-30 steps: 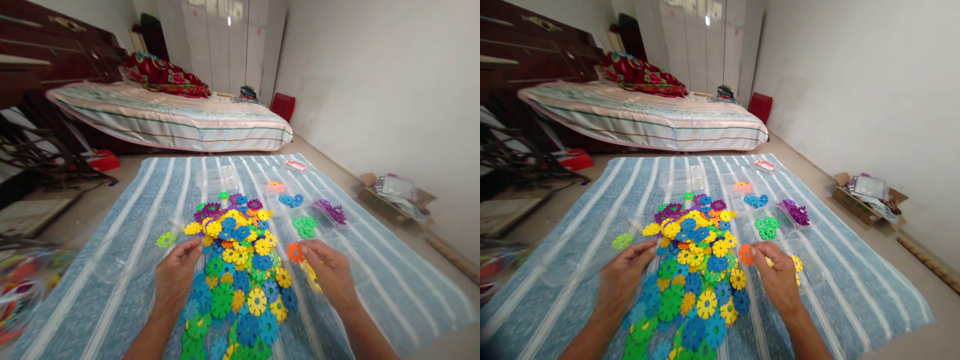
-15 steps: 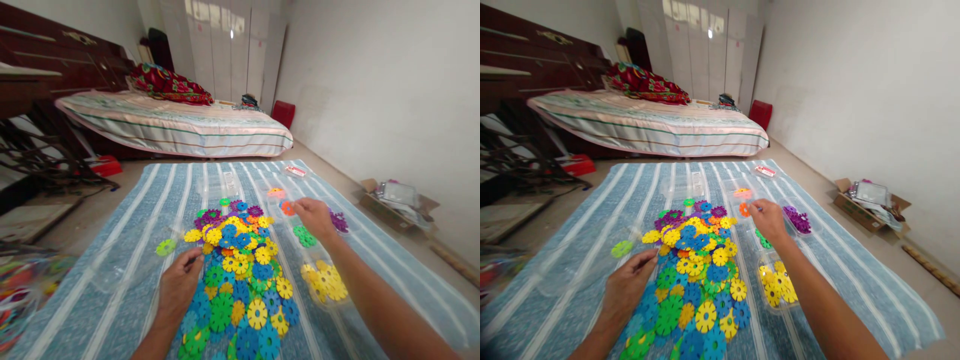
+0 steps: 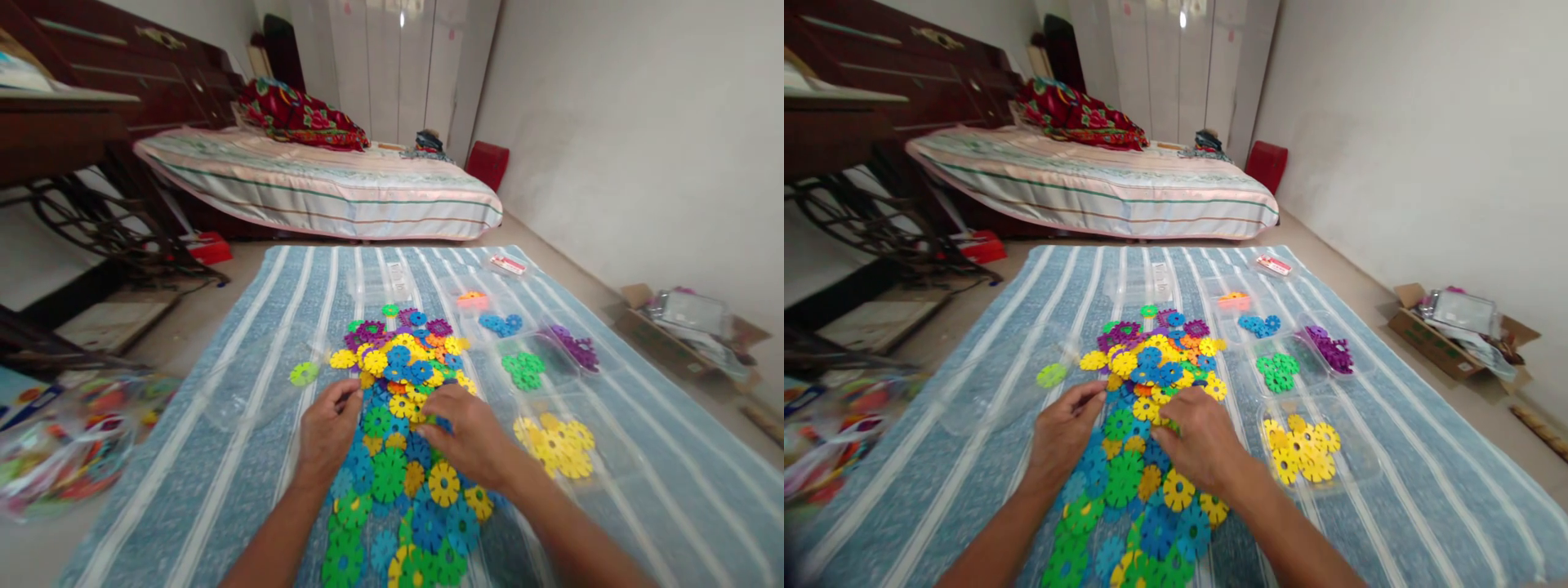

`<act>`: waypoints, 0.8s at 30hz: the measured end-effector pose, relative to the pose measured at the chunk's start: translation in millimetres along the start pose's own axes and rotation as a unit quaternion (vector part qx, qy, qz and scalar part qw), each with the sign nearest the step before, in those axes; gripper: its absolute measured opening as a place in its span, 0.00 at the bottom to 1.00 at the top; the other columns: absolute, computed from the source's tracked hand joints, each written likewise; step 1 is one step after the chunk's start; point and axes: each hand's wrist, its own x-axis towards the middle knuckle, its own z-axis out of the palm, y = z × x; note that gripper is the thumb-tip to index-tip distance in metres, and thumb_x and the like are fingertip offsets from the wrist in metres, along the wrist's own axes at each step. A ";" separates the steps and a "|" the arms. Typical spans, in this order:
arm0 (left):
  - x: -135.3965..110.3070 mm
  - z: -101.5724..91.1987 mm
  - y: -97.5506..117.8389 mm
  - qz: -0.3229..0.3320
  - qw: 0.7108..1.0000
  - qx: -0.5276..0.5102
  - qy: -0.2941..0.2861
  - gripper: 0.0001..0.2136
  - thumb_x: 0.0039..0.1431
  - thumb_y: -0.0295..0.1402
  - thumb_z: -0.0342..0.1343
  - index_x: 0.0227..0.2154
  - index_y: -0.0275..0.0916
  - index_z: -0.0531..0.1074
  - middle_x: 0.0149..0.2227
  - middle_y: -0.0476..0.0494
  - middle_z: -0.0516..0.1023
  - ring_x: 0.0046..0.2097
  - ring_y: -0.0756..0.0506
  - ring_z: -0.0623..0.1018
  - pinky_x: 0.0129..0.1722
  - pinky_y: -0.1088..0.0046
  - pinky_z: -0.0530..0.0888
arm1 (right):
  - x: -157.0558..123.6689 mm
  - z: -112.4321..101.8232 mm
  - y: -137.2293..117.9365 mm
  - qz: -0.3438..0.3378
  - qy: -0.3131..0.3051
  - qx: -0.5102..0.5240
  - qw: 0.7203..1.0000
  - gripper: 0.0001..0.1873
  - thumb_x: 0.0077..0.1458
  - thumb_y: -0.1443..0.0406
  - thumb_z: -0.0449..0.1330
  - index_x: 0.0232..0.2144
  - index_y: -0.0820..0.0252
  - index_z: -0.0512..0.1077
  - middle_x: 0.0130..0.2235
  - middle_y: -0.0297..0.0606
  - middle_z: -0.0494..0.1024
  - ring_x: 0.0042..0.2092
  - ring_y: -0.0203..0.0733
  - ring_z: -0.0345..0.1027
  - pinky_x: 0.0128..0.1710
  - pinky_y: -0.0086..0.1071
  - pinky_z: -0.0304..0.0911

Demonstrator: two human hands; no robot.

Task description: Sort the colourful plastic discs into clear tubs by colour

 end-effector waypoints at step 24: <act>2.5 0.6 -4.9 0.062 0.997 0.048 -0.003 0.12 0.48 0.41 0.51 0.30 0.41 0.74 0.34 0.47 0.79 0.36 0.46 0.78 0.42 0.71 0.74 | -30.3 4.6 5.6 -0.063 0.195 -0.098 0.974 0.06 0.57 0.67 0.55 0.31 0.58 0.72 0.43 0.43 0.74 0.50 0.45 0.66 0.51 0.42 0.64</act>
